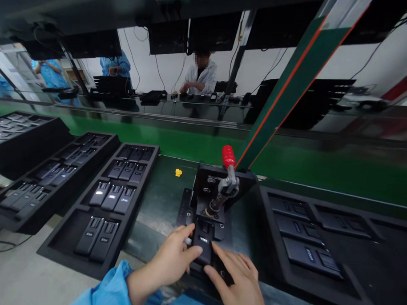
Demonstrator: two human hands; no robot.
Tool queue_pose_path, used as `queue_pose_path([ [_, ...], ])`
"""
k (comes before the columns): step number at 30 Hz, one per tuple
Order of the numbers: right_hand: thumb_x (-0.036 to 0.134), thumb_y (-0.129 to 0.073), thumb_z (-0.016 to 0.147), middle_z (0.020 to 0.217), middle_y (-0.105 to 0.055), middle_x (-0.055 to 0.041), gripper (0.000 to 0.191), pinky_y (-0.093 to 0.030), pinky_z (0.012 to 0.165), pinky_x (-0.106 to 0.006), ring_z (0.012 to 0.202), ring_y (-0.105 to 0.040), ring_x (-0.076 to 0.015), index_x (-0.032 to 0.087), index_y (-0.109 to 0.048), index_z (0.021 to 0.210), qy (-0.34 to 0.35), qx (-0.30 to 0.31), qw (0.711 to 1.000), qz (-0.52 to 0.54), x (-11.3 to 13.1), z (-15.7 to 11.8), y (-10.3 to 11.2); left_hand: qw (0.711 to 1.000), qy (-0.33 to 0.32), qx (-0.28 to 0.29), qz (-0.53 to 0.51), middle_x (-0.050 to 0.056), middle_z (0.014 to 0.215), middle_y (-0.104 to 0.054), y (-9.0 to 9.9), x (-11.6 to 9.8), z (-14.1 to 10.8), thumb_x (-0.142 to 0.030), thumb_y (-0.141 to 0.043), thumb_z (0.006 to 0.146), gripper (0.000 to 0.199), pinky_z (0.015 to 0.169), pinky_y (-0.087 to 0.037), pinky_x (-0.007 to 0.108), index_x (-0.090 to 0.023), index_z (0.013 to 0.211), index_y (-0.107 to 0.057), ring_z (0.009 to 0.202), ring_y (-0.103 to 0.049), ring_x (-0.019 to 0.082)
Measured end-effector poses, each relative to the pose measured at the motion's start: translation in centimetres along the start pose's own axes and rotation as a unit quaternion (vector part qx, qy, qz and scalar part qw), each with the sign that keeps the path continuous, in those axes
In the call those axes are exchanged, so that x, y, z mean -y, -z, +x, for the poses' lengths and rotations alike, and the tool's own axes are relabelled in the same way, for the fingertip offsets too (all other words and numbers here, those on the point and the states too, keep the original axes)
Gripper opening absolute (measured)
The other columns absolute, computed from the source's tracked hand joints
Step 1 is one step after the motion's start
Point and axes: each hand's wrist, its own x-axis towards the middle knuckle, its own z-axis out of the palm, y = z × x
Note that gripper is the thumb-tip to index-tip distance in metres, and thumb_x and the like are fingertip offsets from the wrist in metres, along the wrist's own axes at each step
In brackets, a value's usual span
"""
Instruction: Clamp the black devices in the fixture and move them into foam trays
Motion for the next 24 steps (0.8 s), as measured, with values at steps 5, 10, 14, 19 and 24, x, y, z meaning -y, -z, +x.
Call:
queue_pose_path([
  [5, 0.042, -0.030, 0.095, 0.084, -0.068, 0.0037, 0.033, -0.036, 0.072, -0.033, 0.074, -0.065, -0.0140, 0.020, -0.054, 0.100, 0.004, -0.019, 1.000, -0.016, 0.2, 0.1, 0.0, 0.982, -0.100, -0.036, 0.154, 0.003, 0.093, -0.054, 0.5, -0.1, -0.1, -0.020, -0.056, 0.075, 0.036, 0.083, -0.046, 0.030, -0.019, 0.110, -0.057, 0.090, -0.055, 0.018],
  [10, 0.038, -0.029, 0.096, 0.082, -0.068, 0.0022, 0.033, -0.034, 0.073, -0.032, 0.073, -0.065, -0.0135, 0.018, -0.056, 0.100, 0.011, -0.023, 0.999, -0.023, 0.5, -0.2, -0.1, 0.975, -0.081, -0.012, 0.206, 0.004, 0.097, -0.052, 0.7, -1.0, -0.7, -0.020, -0.051, 0.077, 0.034, 0.086, -0.044, 0.030, -0.019, 0.111, -0.056, 0.092, -0.055, 0.019],
  [14, 0.037, -0.031, 0.095, 0.083, -0.068, 0.0015, 0.030, -0.035, 0.074, -0.035, 0.073, -0.065, -0.0159, 0.021, -0.056, 0.101, 0.009, -0.014, 1.000, -0.026, 0.6, -0.9, -0.4, 0.971, -0.080, -0.007, 0.223, 0.004, 0.100, -0.055, 0.5, -1.0, -1.1, -0.022, -0.052, 0.077, 0.035, 0.086, -0.044, 0.028, -0.020, 0.112, -0.055, 0.094, -0.055, 0.019],
  [19, 0.043, -0.040, 0.089, 0.094, -0.066, -0.0002, 0.026, -0.044, 0.070, -0.041, 0.083, -0.063, -0.0223, 0.029, -0.056, 0.104, -0.032, 0.070, 0.997, -0.015, -0.4, -1.3, 0.2, 0.924, -0.182, -0.104, 0.320, 0.007, 0.100, -0.058, -0.1, 1.0, -1.4, -0.024, -0.051, 0.080, 0.032, 0.075, -0.050, 0.031, -0.021, 0.112, -0.056, 0.083, -0.059, 0.020],
  [24, 0.046, -0.041, 0.089, 0.093, -0.061, -0.0044, 0.030, -0.048, 0.069, -0.040, 0.082, -0.061, -0.0226, 0.025, -0.060, 0.098, -0.059, -0.034, 0.998, 0.001, -2.9, 3.3, 4.6, 0.800, -0.434, -0.184, 0.372, 0.012, 0.106, -0.061, -0.9, 3.7, -1.5, -0.038, -0.048, 0.086, 0.033, 0.087, -0.048, 0.044, -0.017, 0.110, -0.055, 0.104, -0.055, 0.028],
])
